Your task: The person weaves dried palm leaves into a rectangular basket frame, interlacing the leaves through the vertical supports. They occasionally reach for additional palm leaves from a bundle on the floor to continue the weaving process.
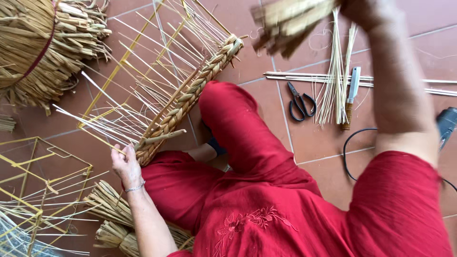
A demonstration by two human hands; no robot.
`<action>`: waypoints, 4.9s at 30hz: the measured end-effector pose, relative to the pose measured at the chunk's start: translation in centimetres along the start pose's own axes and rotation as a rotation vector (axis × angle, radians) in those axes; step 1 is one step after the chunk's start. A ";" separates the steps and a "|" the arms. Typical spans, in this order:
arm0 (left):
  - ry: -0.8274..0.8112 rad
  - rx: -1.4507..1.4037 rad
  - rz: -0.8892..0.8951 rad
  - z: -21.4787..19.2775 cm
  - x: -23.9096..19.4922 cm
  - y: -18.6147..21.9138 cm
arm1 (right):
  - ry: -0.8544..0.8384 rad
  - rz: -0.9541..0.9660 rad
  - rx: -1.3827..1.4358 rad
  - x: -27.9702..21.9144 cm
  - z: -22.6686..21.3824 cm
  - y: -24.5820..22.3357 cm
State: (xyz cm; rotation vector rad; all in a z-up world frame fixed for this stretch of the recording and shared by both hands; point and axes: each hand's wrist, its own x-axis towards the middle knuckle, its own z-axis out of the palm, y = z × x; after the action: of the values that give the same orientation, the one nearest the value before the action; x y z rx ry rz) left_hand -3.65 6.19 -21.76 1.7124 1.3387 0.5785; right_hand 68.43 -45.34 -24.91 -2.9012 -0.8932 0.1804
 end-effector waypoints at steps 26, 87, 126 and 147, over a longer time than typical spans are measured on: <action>-0.014 0.048 -0.127 0.8 -1.0 3.5 | 0.036 -0.412 0.046 -4.2 22.1 -20.9; 0.095 0.390 0.810 1.7 -4.4 9.1 | 0.013 -1.166 0.473 -16.3 -1.9 -61.9; -0.406 0.313 0.265 5.4 1.9 10.4 | -1.083 -0.758 0.099 -3.3 -6.7 -60.4; 0.026 0.094 0.352 7.5 0.0 10.5 | -0.240 -0.809 0.438 -13.4 -5.3 -55.2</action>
State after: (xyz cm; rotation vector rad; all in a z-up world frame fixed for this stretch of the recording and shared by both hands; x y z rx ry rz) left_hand 7.89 3.09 -16.81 2.0425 1.1014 0.7463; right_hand 27.65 -7.78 -11.32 -1.9636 -1.7164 0.5628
